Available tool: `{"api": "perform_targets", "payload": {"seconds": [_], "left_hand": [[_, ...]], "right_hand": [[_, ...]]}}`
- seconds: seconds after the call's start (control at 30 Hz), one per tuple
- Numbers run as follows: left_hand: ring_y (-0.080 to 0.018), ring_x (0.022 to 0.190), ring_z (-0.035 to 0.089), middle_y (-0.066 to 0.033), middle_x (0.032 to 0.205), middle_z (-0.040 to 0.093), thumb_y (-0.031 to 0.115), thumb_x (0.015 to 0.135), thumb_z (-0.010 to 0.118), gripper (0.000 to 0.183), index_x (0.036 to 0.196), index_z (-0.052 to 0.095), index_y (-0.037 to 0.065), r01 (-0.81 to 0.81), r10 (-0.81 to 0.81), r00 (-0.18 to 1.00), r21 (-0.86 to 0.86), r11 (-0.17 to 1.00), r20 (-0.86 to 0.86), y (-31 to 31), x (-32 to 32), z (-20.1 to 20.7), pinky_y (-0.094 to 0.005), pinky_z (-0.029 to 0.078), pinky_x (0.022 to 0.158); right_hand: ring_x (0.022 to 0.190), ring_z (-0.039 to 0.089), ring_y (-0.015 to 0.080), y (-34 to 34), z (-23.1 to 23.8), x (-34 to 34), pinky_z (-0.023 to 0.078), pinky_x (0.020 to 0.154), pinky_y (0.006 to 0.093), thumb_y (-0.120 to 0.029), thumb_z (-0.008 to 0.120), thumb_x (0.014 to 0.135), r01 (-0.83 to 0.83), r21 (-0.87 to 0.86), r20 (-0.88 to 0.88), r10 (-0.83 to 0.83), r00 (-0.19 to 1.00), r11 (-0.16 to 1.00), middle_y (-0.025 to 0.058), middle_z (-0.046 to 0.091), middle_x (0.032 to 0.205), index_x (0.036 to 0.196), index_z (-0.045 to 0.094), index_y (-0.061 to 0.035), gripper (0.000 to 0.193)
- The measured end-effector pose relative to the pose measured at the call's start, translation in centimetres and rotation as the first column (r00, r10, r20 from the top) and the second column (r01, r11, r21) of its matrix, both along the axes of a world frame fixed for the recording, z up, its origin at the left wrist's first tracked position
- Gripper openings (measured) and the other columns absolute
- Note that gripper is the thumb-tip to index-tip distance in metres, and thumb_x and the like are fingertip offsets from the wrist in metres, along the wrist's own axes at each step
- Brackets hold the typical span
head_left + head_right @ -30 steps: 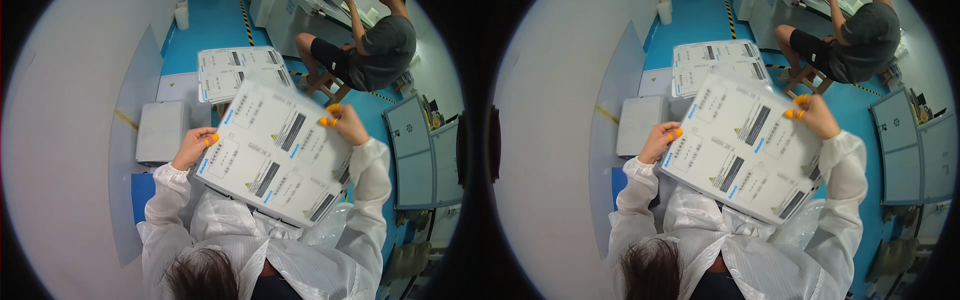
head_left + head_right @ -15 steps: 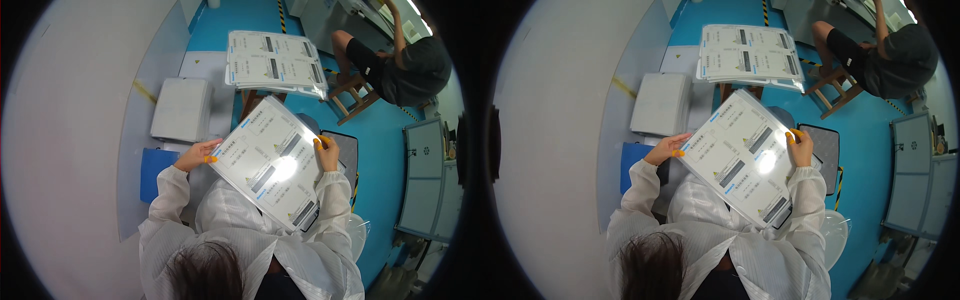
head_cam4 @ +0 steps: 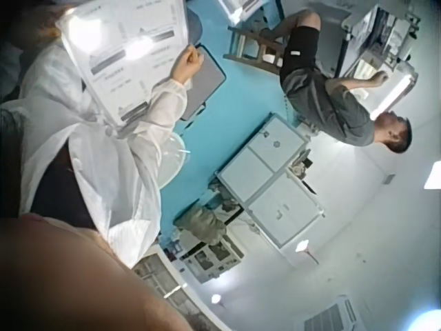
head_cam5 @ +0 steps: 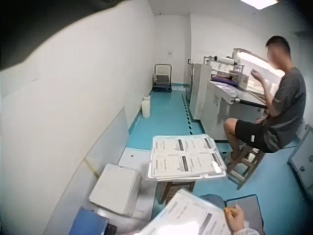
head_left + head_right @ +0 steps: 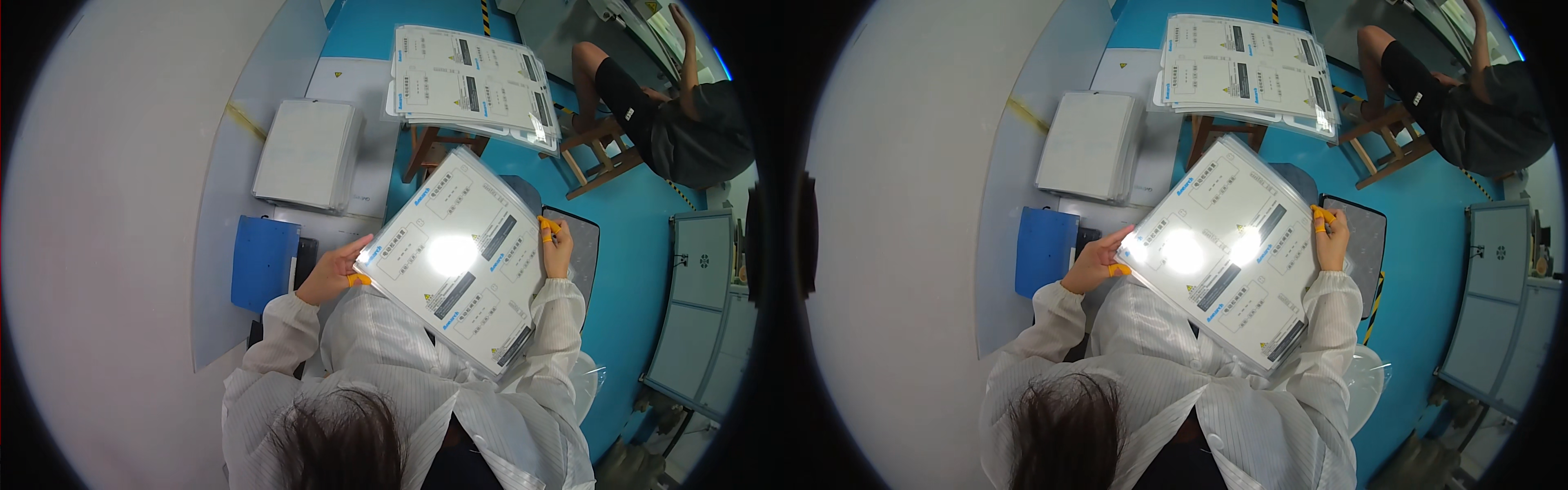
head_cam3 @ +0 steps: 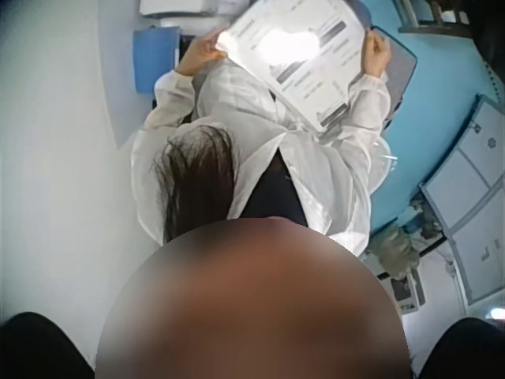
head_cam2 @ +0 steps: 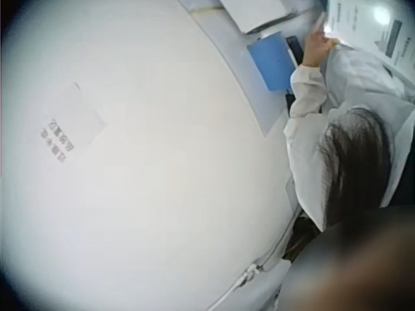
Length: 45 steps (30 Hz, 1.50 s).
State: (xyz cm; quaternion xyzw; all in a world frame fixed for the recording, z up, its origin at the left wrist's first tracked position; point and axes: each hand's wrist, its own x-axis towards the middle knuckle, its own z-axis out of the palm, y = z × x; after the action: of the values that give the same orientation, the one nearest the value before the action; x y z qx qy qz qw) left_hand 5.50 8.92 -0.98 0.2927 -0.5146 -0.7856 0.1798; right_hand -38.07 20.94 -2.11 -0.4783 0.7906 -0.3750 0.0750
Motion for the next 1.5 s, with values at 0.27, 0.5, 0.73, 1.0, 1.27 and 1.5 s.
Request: {"api": "perform_targets", "payload": {"seconds": [0.27, 0.5, 0.73, 1.0, 1.27, 1.5], "left_hand": [[-0.0162, 0.100, 0.059, -0.0148, 0.116, 0.058, -0.004, 0.076, 0.066, 0.055, 0.127, 0.046, -0.003, -0.197, 0.203, 0.966, -0.058, 0.979, 0.158, -0.5, -1.9, -0.7, -0.0259, 0.047, 0.088], [-0.0161, 0.095, 0.061, -0.0144, 0.113, 0.060, -0.006, 0.076, 0.065, 0.049, 0.123, 0.050, -0.003, -0.217, 0.232, 0.964, -0.120, 0.969, 0.130, -0.9, -2.5, -0.1, -0.0248, 0.048, 0.086], [-0.0119, 0.077, 0.060, -0.0110, 0.094, 0.065, -0.004, 0.077, 0.064, 0.035, 0.112, 0.059, -0.003, -0.235, 0.256, 0.898, -0.103, 0.967, 0.359, -1.6, -3.5, 0.4, -0.0225, 0.049, 0.074], [-0.0139, 0.073, 0.060, -0.0113, 0.090, 0.066, -0.003, 0.076, 0.066, 0.034, 0.109, 0.060, -0.003, -0.133, 0.293, 0.885, -0.407, 0.904, 0.362, -0.5, -3.2, 2.0, -0.0228, 0.048, 0.070], [-0.0118, 0.071, 0.060, -0.0105, 0.088, 0.066, -0.004, 0.073, 0.069, 0.038, 0.109, 0.059, -0.003, -0.104, 0.176, 0.930, -0.228, 0.968, 0.321, -0.7, -2.1, 1.5, -0.0209, 0.049, 0.069], [-0.0140, 0.074, 0.060, -0.0101, 0.089, 0.065, -0.004, 0.074, 0.067, 0.033, 0.107, 0.061, -0.002, -0.158, 0.181, 0.886, -0.089, 0.983, 0.428, -1.1, -3.0, 0.7, -0.0202, 0.049, 0.070]], "right_hand": [[0.069, 0.050, 0.0142, 0.3, 0.7, 0.7, 0.039, 0.059, 0.0251, -0.009, 0.056, 0.086, 0.017, 0.029, 0.112, -0.020, 0.993, 0.999, 0.0059, 0.053, 0.082, 0.096, 0.064, 0.0045, 0.018], [0.075, 0.053, 0.0148, 0.5, 1.1, 1.7, 0.042, 0.066, 0.0234, -0.008, 0.056, 0.087, 0.025, 0.060, 0.127, -0.033, 0.991, 0.998, 0.0063, 0.054, 0.089, 0.101, 0.062, 0.0046, 0.020], [0.082, 0.057, 0.0169, 0.8, 1.0, 2.0, 0.045, 0.069, 0.0239, -0.007, 0.057, 0.085, 0.149, -0.030, 0.081, -0.147, 0.986, 0.988, 0.0068, 0.055, 0.100, 0.100, 0.063, 0.0027, 0.019], [0.088, 0.057, 0.0186, 1.3, 0.9, 2.2, 0.045, 0.074, 0.0254, -0.006, 0.056, 0.085, 0.118, -0.031, 0.100, -0.114, 0.988, 0.993, 0.0075, 0.055, 0.104, 0.100, 0.062, 0.0026, 0.018], [0.090, 0.056, 0.0181, 1.1, 0.3, 2.2, 0.045, 0.077, 0.0255, -0.007, 0.056, 0.087, 0.148, 0.009, 0.131, -0.148, 0.980, 0.989, 0.0068, 0.056, 0.103, 0.103, 0.061, 0.0025, 0.020], [0.089, 0.056, 0.0184, 1.7, 0.7, 2.4, 0.044, 0.077, 0.0252, -0.007, 0.056, 0.086, 0.128, -0.013, 0.093, -0.127, 0.988, 0.992, 0.0075, 0.056, 0.101, 0.105, 0.061, 0.0023, 0.021]]}}
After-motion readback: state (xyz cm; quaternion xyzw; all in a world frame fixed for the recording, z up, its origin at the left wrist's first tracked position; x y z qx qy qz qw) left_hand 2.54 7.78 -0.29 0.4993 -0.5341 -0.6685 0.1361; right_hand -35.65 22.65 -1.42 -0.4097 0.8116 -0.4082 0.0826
